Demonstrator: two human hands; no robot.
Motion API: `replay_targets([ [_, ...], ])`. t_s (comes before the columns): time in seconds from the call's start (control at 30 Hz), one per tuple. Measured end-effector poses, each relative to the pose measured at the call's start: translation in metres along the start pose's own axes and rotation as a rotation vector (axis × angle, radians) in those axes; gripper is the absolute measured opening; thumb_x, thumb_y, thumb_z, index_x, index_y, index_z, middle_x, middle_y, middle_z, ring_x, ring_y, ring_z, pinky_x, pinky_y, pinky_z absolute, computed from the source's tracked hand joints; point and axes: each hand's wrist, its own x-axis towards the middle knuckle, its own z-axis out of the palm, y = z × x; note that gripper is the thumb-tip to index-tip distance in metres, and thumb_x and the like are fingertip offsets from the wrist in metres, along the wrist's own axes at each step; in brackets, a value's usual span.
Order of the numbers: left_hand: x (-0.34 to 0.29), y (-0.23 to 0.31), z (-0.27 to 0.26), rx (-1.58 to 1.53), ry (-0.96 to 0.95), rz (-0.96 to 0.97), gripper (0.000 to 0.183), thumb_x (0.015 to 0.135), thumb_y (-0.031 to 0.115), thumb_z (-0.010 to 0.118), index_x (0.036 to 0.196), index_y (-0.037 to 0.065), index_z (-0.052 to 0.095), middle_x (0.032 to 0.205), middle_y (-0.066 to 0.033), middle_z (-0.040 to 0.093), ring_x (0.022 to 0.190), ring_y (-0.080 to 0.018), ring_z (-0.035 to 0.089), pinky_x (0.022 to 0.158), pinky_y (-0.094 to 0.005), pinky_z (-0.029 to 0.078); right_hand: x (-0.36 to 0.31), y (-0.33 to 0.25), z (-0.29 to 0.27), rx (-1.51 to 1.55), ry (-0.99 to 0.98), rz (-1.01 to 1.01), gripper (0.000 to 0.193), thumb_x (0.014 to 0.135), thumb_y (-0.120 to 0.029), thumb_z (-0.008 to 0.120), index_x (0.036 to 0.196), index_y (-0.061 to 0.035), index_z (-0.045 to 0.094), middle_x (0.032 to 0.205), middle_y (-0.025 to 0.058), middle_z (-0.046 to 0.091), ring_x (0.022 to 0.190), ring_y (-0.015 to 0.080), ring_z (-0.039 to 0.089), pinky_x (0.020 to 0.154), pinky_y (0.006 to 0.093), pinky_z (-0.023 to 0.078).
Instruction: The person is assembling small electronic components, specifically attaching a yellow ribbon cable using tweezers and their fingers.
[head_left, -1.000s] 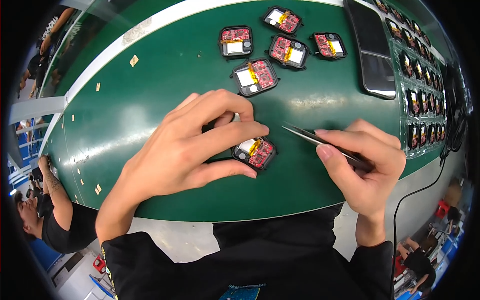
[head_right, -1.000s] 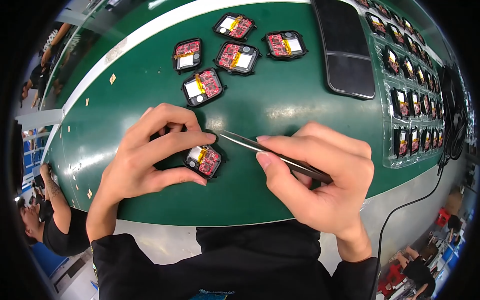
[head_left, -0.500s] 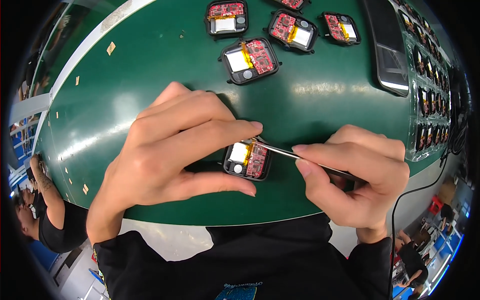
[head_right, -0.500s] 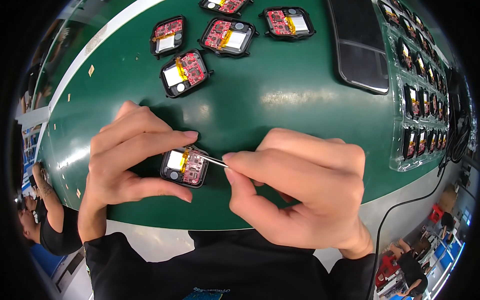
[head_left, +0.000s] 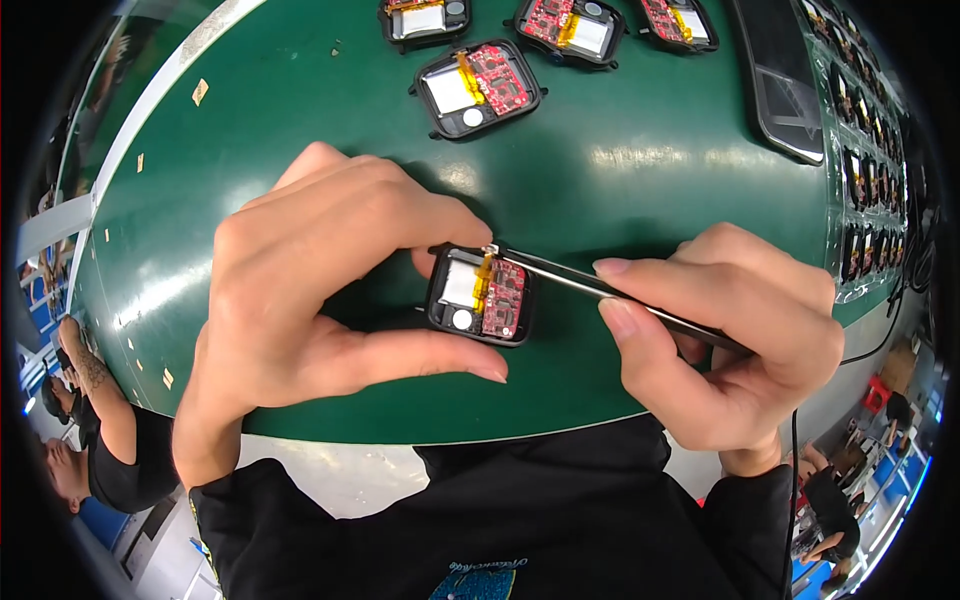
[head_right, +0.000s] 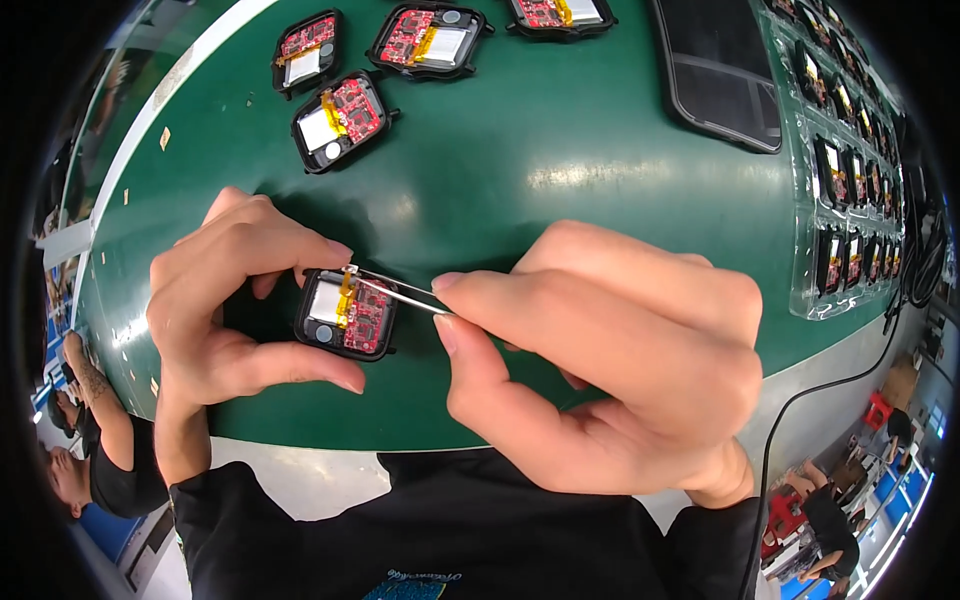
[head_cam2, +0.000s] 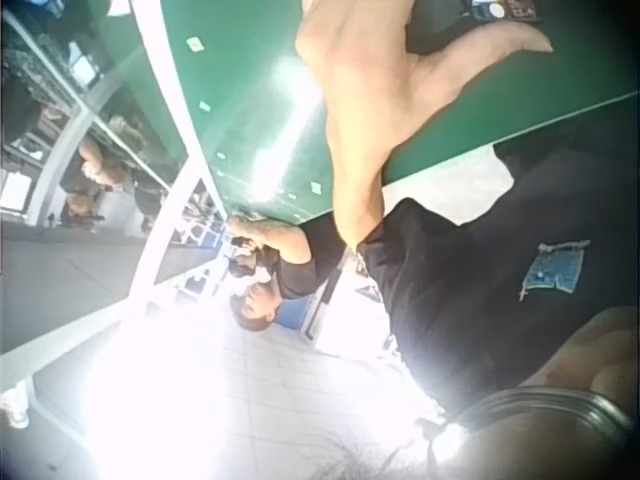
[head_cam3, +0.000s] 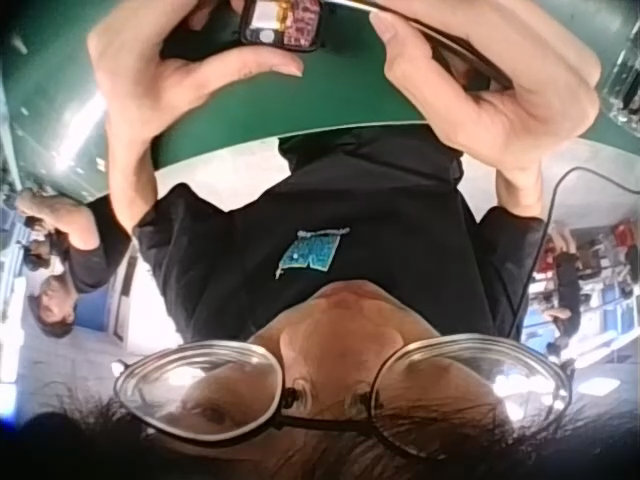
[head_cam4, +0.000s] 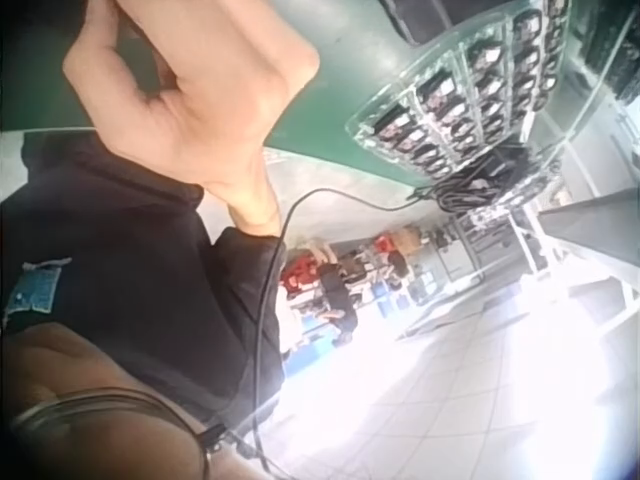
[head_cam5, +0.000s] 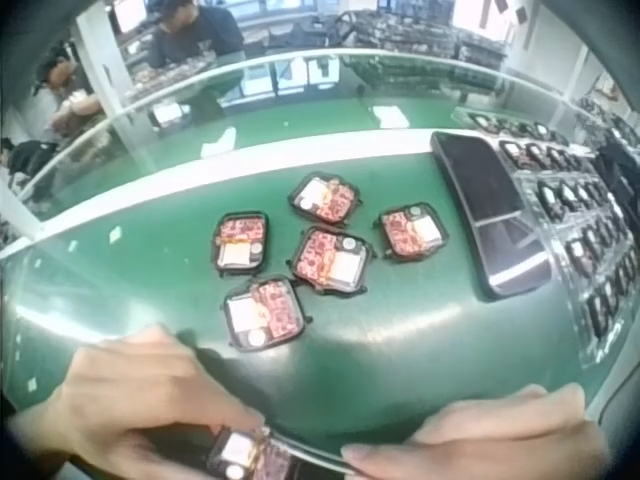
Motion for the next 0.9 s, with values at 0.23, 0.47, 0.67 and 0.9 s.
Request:
replay_targets([
  [0.23,0.004,0.002,-0.002,0.042,-0.04,0.005,0.077,0.053,0.056,0.1,0.103,0.001,0.079,0.089,-0.0031,0.077,0.066,-0.0156,0.057,0.067,-0.031,0.039,0.0,0.003,0.007,-0.043,0.022,-0.096,0.029,0.069,0.009,0.08,0.097,0.0053,0.083,0.067,0.0064,0.067,0.047,0.0075,0.049,0.043,0.0237,0.031],
  [0.47,0.006,0.006,-0.002,0.058,-0.059,-0.027,0.079,0.052,0.056,0.101,0.102,-0.001,0.078,0.083,-0.0032,0.072,0.065,-0.0149,0.053,0.068,-0.0313,0.037,-0.006,0.008,0.011,-0.055,0.041,-0.129,0.03,0.068,0.012,0.081,0.097,0.0042,0.084,0.069,0.0062,0.068,0.049,0.0093,0.056,0.043,0.0239,0.037],
  [0.67,0.006,0.003,-0.004,0.062,-0.087,-0.025,0.08,0.054,0.06,0.099,0.101,-0.001,0.078,0.083,-0.0042,0.072,0.065,-0.0154,0.052,0.068,-0.0317,0.037,-0.006,0.009,0.013,-0.046,0.058,-0.147,0.03,0.067,0.013,0.081,0.096,0.0047,0.084,0.07,0.0066,0.069,0.05,0.0114,0.058,0.043,0.0241,0.038],
  [0.9,0.007,0.002,-0.005,0.045,-0.107,-0.018,0.078,0.056,0.056,0.101,0.104,-0.002,0.078,0.087,-0.0054,0.074,0.067,-0.0157,0.053,0.069,-0.0319,0.037,-0.003,0.003,0.004,-0.058,0.022,-0.127,0.031,0.068,0.013,0.081,0.099,0.0052,0.083,0.072,0.0081,0.07,0.05,0.0114,0.054,0.044,0.0249,0.035],
])
